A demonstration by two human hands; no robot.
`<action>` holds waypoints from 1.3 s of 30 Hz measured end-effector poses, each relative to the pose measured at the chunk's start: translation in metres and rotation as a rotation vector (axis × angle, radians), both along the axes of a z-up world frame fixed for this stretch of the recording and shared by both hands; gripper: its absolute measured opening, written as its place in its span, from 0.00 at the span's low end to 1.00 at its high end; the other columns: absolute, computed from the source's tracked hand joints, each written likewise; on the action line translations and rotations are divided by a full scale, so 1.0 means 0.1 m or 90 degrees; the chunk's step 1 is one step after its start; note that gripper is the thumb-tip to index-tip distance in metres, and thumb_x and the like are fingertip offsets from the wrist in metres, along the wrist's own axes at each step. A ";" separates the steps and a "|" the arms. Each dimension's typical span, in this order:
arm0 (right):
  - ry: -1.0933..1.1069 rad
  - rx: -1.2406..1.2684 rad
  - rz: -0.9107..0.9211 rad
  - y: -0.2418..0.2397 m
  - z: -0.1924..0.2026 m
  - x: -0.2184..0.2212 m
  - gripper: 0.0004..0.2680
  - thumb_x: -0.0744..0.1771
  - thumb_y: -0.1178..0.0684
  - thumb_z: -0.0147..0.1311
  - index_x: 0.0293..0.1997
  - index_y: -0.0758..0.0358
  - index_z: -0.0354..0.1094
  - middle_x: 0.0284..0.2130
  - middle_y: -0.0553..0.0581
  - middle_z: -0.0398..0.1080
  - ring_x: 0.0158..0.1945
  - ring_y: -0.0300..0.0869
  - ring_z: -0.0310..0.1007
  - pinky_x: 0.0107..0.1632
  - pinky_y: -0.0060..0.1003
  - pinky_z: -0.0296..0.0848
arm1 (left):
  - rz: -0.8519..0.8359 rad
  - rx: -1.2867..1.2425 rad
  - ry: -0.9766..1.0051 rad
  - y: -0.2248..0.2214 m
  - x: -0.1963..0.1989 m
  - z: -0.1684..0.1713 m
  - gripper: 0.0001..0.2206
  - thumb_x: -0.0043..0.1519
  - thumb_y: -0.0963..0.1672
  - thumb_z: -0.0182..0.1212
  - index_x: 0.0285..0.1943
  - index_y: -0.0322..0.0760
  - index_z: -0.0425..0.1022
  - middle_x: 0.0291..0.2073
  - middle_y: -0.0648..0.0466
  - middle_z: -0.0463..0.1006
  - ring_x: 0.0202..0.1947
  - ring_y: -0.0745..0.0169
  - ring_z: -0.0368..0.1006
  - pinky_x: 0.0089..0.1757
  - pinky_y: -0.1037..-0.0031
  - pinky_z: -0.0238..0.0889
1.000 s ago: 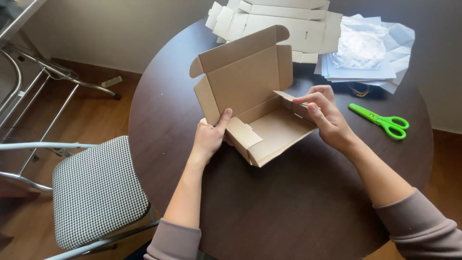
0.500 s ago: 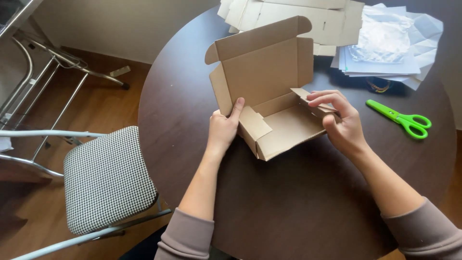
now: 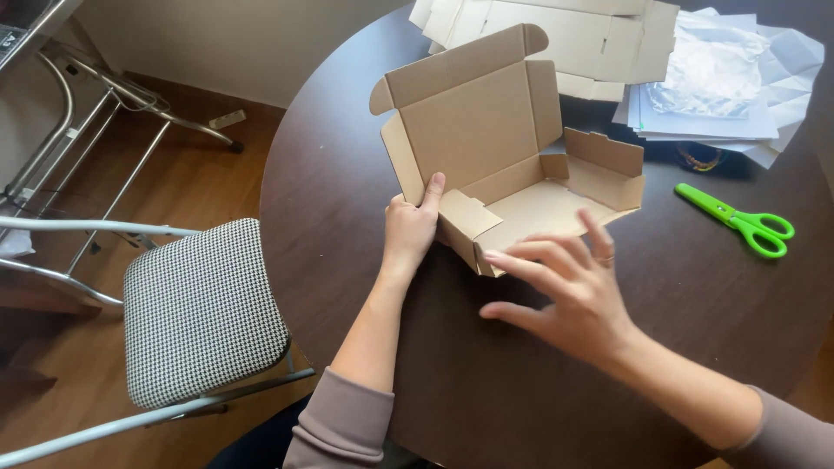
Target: Assembling a cardboard box by folding and tucking flaps.
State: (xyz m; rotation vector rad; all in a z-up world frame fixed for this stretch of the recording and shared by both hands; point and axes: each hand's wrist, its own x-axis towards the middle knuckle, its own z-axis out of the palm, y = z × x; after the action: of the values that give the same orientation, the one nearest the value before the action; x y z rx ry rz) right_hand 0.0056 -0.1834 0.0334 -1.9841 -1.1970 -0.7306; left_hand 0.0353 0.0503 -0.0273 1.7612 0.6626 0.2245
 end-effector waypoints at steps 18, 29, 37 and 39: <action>0.358 -0.083 -0.160 0.27 0.31 -0.20 0.08 0.66 0.51 0.56 0.48 0.55 0.66 0.39 0.54 0.80 0.50 0.47 0.80 0.57 0.39 0.63 | -0.006 -0.031 -0.008 -0.04 0.02 -0.23 0.26 0.63 0.58 0.58 0.41 0.31 0.84 0.29 0.45 0.84 0.42 0.49 0.82 0.43 0.57 0.72; 0.272 -0.004 -0.141 0.21 -0.22 0.08 0.27 0.56 0.31 0.71 0.51 0.52 0.64 0.44 0.49 0.74 0.58 0.44 0.73 0.66 0.38 0.50 | -0.004 0.008 -0.009 -0.15 -0.07 0.24 0.27 0.61 0.58 0.60 0.37 0.30 0.84 0.28 0.44 0.84 0.42 0.49 0.82 0.42 0.57 0.71; 0.254 0.081 -0.014 -0.09 -0.11 0.36 0.27 0.57 0.40 0.72 0.57 0.56 0.65 0.56 0.55 0.69 0.66 0.49 0.65 0.67 0.43 0.56 | 0.008 0.026 -0.010 -0.09 0.01 -0.23 0.25 0.61 0.58 0.63 0.38 0.30 0.84 0.28 0.43 0.83 0.41 0.50 0.81 0.41 0.56 0.71; 0.217 0.120 -0.005 -0.34 -0.10 0.47 0.28 0.58 0.43 0.72 0.59 0.61 0.64 0.61 0.64 0.65 0.70 0.58 0.61 0.71 0.51 0.58 | 0.019 0.018 -0.022 -0.07 0.04 -0.37 0.24 0.61 0.57 0.63 0.36 0.31 0.84 0.25 0.46 0.83 0.37 0.54 0.82 0.39 0.60 0.73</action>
State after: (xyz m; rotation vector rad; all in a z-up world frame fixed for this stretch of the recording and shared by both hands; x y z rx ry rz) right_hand 0.0523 -0.2175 0.0237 -1.8655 -0.8855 -0.4655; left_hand 0.0389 0.0433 -0.0643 1.7715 0.6636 0.2847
